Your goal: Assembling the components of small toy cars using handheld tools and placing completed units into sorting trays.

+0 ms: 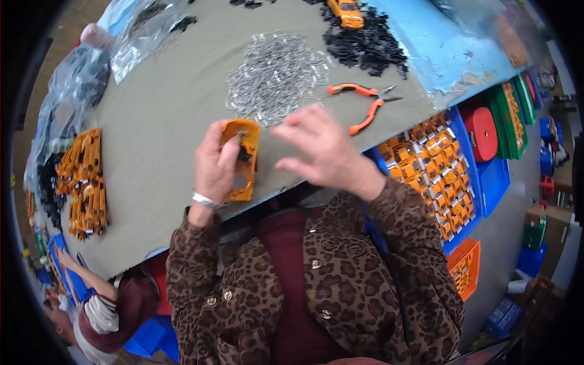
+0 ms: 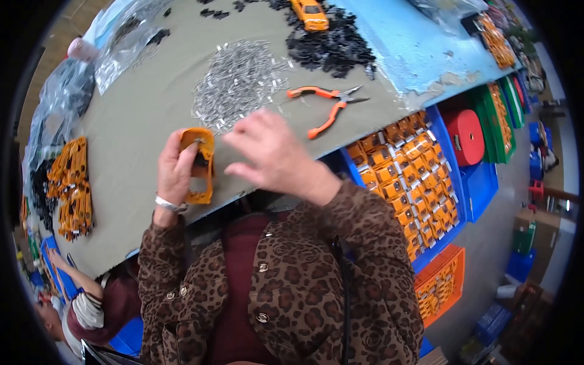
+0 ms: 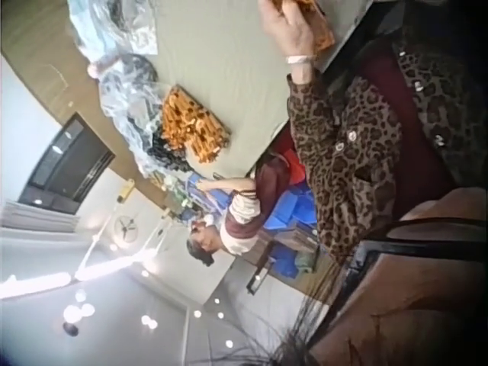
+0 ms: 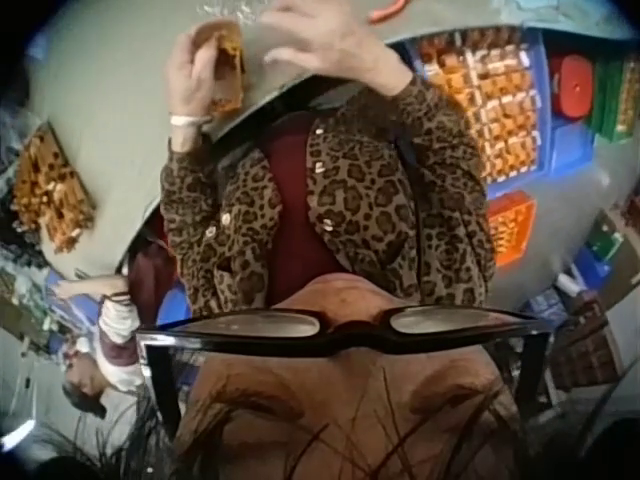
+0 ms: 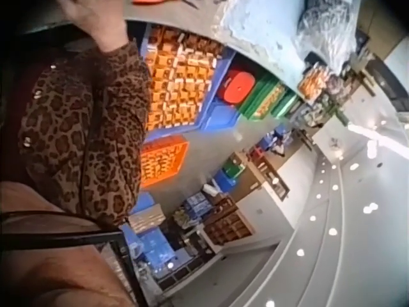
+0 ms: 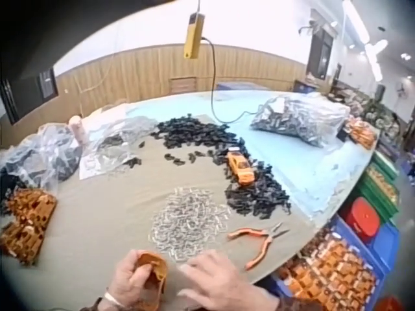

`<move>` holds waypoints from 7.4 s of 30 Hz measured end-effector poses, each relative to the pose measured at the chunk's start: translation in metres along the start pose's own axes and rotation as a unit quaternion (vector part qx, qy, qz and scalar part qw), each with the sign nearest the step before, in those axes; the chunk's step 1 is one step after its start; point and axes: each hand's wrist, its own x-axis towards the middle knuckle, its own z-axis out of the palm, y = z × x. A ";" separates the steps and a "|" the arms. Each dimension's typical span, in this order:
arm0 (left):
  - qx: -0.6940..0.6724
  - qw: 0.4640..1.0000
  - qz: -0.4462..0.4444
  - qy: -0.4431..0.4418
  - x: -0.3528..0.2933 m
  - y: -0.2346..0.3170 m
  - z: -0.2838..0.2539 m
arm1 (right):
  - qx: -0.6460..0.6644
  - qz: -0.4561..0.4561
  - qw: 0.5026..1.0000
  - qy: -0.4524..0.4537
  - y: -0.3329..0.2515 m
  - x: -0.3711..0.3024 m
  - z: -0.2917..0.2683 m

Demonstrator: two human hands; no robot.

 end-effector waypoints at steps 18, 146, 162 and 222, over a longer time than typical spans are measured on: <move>-0.044 0.958 -0.171 -0.228 0.023 -0.007 -0.042 | 0.423 0.069 0.896 0.117 0.062 0.008 -0.089; -0.318 0.922 -0.097 0.201 -0.076 -0.018 -0.146 | -0.256 0.024 0.966 0.031 0.072 -0.056 -0.029; 0.388 0.813 -0.130 0.414 -0.108 0.019 -0.499 | -0.261 0.041 0.964 0.029 0.067 -0.058 -0.025; -0.082 0.982 0.059 -0.158 0.078 0.055 -0.005 | 0.781 0.209 0.586 -0.052 0.074 0.084 -0.044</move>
